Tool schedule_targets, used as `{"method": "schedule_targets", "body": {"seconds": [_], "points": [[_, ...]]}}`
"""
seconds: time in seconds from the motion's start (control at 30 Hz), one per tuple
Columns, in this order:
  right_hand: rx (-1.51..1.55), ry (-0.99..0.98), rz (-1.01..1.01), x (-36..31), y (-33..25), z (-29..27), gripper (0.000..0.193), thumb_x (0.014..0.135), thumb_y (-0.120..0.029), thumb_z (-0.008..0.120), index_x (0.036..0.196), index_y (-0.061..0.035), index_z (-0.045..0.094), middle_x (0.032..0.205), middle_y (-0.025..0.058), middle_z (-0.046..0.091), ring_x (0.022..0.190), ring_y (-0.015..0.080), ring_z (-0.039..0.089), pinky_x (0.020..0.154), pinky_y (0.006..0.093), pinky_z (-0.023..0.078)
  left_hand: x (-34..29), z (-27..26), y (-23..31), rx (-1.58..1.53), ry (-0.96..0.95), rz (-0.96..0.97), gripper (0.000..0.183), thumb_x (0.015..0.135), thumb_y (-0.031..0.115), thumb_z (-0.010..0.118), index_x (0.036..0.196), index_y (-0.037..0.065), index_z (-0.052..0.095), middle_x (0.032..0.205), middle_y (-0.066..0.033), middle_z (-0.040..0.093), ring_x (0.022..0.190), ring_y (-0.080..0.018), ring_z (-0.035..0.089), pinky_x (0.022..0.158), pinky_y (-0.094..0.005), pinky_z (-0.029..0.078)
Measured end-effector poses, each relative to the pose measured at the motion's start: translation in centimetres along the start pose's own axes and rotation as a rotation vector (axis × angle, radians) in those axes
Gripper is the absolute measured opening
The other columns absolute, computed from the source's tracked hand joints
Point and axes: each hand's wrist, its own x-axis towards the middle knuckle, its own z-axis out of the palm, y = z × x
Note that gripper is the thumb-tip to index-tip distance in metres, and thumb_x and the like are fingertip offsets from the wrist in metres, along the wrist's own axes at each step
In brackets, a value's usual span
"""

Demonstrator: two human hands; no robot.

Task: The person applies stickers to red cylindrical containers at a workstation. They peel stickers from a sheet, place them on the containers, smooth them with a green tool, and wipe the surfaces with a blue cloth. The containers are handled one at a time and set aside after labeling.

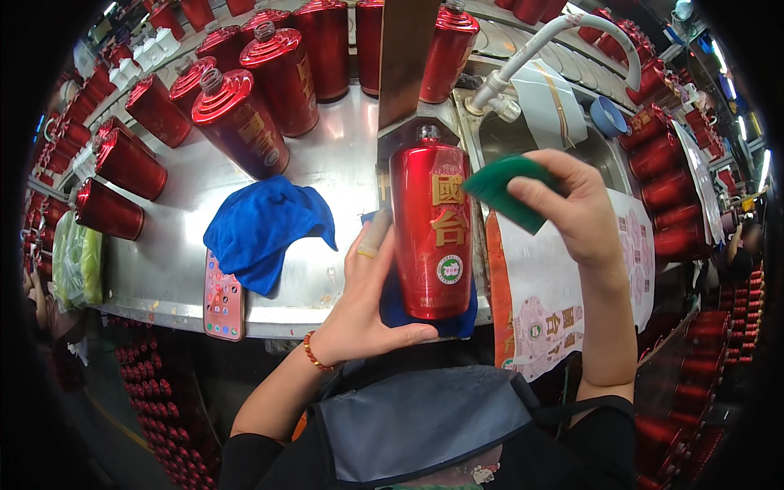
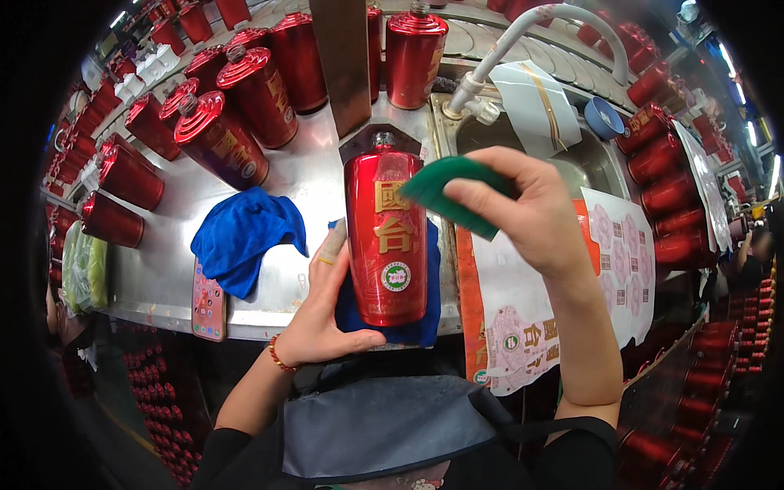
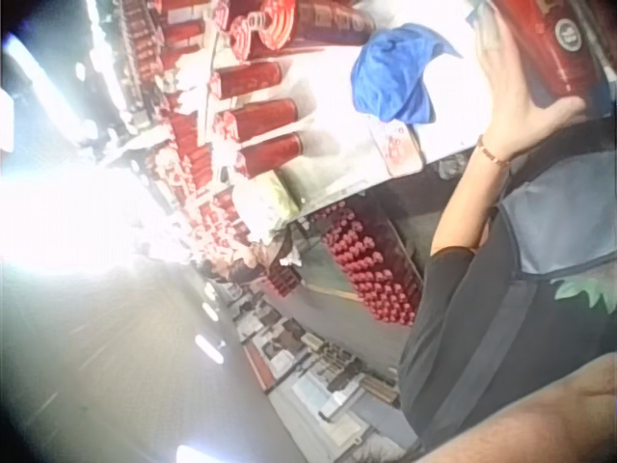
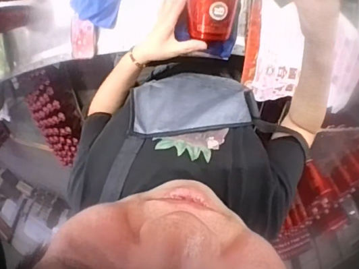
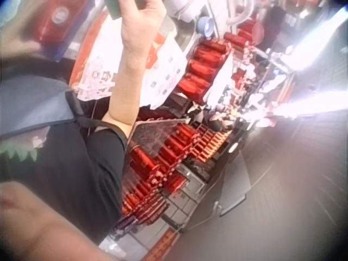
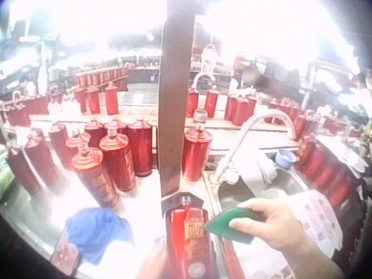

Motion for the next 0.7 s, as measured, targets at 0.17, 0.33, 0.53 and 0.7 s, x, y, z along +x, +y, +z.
{"method": "schedule_targets", "body": {"seconds": [0.17,0.33,0.53,0.7], "points": [[-0.153,-0.027,-0.130,2.5,0.3,0.5,0.021,0.091,-0.013,0.076,0.108,0.0000,0.074,0.090,0.0008,0.071,0.083,0.0067,0.063,0.074,0.0223,0.051,2.4,-0.4,-0.7,-0.289,0.147,-0.140,0.103,0.086,0.038,0.081,0.159,-0.004,0.021,0.157,-0.0273,0.032,0.151,-0.0376,0.026,0.122,-0.0457,0.023],[0.022,0.074,-0.181,3.1,-0.4,0.0,0.025,0.097,-0.015,0.071,0.117,-0.0002,0.070,0.095,0.0035,0.072,0.085,0.0058,0.065,0.074,0.0193,0.052,7.1,0.2,0.8,-0.716,0.379,-0.220,0.077,0.096,0.025,0.074,0.153,-0.007,0.032,0.147,-0.0234,0.044,0.138,-0.0303,0.047,0.112,-0.0401,0.042],[0.373,-0.044,0.022,3.8,4.2,-0.3,0.026,0.107,-0.024,0.058,0.112,-0.0015,0.069,0.098,0.0028,0.071,0.086,0.0066,0.065,0.079,0.0224,0.053,9.6,0.4,1.9,-0.729,0.416,-0.285,0.070,0.096,0.025,0.074,0.147,-0.008,0.039,0.139,-0.0193,0.052,0.130,-0.0237,0.054,0.108,-0.0353,0.045],[0.204,-0.121,0.151,3.9,4.7,1.3,0.039,0.104,-0.041,0.060,0.100,-0.0037,0.068,0.087,-0.0006,0.068,0.078,0.0052,0.063,0.075,0.0204,0.053,9.5,0.5,1.1,-0.706,0.413,-0.264,0.069,0.097,0.024,0.073,0.148,-0.008,0.039,0.143,-0.0190,0.047,0.130,-0.0230,0.053,0.107,-0.0346,0.046]]}}
